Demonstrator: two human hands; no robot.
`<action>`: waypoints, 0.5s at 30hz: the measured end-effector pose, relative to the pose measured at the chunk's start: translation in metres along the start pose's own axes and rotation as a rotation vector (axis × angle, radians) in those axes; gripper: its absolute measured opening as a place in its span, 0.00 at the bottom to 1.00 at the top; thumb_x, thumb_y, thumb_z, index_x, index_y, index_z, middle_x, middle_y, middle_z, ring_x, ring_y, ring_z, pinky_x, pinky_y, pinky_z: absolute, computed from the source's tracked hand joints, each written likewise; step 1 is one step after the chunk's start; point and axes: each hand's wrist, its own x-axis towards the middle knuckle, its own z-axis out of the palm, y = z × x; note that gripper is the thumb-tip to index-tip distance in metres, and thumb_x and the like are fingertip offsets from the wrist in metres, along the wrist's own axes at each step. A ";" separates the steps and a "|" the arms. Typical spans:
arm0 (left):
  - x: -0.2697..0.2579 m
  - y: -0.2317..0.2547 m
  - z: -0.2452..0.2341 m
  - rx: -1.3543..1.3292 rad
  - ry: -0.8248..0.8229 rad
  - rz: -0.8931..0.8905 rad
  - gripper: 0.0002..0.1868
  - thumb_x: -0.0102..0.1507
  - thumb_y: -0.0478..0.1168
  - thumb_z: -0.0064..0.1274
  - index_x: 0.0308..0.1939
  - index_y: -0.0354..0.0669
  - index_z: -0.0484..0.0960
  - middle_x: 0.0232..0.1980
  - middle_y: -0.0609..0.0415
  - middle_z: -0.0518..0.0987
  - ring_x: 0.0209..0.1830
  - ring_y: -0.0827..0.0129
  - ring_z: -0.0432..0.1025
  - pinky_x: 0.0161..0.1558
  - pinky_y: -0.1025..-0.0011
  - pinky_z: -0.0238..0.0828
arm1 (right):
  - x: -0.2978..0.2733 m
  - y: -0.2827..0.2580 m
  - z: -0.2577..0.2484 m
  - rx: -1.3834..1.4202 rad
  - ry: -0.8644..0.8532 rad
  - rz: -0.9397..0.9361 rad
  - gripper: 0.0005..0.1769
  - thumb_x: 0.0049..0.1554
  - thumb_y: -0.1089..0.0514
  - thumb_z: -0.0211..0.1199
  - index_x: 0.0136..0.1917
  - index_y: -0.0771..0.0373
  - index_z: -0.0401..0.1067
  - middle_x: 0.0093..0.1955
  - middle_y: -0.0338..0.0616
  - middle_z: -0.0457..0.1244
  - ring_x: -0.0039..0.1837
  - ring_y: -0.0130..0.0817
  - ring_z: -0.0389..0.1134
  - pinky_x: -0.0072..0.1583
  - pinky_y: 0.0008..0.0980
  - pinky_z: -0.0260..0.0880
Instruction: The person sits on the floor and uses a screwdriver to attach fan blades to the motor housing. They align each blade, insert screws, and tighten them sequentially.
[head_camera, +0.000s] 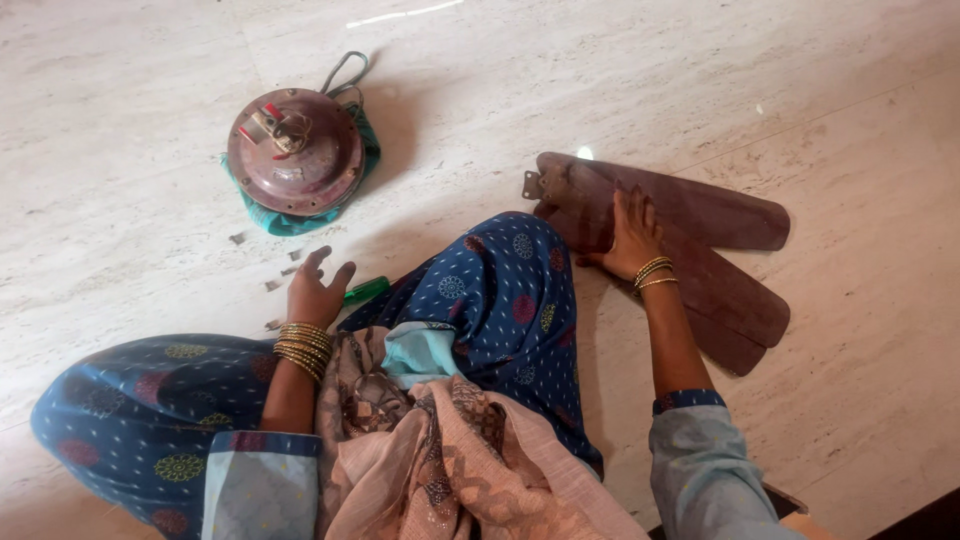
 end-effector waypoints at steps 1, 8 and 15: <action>0.001 0.002 0.000 0.000 -0.010 -0.007 0.32 0.61 0.52 0.62 0.63 0.36 0.78 0.58 0.34 0.80 0.55 0.45 0.77 0.54 0.55 0.74 | 0.006 0.009 0.002 -0.048 -0.084 0.025 0.89 0.31 0.26 0.80 0.84 0.48 0.20 0.87 0.53 0.17 0.86 0.60 0.16 0.78 0.70 0.30; -0.004 0.039 0.016 -0.139 0.027 0.045 0.24 0.64 0.48 0.60 0.59 0.38 0.80 0.57 0.36 0.81 0.56 0.50 0.77 0.50 0.61 0.77 | 0.039 0.034 0.012 -0.153 -0.259 0.011 0.93 0.26 0.25 0.81 0.84 0.44 0.20 0.86 0.55 0.16 0.85 0.62 0.16 0.78 0.68 0.28; -0.013 0.094 0.051 -0.176 -0.008 0.113 0.20 0.63 0.46 0.60 0.55 0.40 0.83 0.53 0.39 0.83 0.52 0.51 0.80 0.47 0.60 0.79 | 0.041 0.030 0.004 -0.196 -0.209 -0.051 0.80 0.33 0.32 0.80 0.85 0.36 0.32 0.86 0.60 0.24 0.85 0.64 0.27 0.79 0.66 0.33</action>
